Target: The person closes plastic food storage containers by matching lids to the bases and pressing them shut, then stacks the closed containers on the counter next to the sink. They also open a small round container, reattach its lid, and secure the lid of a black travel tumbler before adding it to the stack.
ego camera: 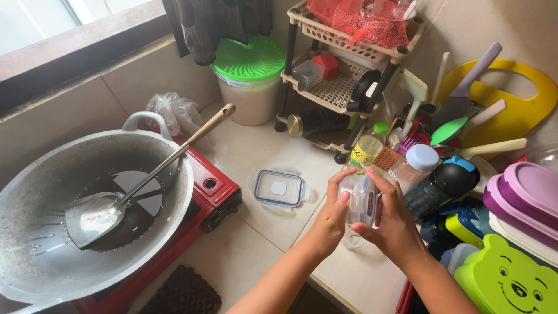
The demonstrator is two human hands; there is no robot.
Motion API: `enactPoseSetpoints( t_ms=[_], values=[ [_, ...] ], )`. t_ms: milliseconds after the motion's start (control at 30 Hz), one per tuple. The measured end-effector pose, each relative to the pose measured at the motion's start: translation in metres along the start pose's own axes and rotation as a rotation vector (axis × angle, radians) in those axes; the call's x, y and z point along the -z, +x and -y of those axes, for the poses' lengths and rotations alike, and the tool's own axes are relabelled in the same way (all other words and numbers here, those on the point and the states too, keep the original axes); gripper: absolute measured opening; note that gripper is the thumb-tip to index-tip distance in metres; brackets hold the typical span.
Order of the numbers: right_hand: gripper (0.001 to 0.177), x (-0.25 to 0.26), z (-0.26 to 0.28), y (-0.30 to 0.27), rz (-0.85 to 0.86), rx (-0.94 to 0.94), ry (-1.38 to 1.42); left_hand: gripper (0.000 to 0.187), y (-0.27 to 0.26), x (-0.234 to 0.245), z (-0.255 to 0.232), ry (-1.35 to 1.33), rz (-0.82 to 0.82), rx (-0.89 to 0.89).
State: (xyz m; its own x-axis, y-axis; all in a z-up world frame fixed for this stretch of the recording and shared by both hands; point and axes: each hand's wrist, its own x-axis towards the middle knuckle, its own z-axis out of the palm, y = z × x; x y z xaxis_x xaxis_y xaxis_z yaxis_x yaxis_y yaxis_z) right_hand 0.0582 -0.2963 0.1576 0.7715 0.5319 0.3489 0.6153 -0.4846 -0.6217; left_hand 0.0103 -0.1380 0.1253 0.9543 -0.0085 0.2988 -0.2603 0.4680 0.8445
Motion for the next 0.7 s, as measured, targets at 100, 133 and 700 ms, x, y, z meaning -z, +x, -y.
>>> enactPoseSetpoints(
  t_ms=[100, 133, 700],
  values=[
    [0.103, 0.0, 0.003, 0.001, -0.069, 0.143, 0.01, 0.063, 0.0, 0.0, 0.002, 0.041, -0.006, -0.057],
    [0.099, -0.001, 0.003, 0.001, -0.106, 0.233, 0.012, 0.063, 0.0, 0.0, 0.002, 0.086, -0.012, -0.086],
    [0.09, -0.009, 0.003, 0.006, -0.188, 0.198, 0.011, 0.067, 0.009, 0.005, 0.009, 0.123, -0.019, -0.058]
  ],
)
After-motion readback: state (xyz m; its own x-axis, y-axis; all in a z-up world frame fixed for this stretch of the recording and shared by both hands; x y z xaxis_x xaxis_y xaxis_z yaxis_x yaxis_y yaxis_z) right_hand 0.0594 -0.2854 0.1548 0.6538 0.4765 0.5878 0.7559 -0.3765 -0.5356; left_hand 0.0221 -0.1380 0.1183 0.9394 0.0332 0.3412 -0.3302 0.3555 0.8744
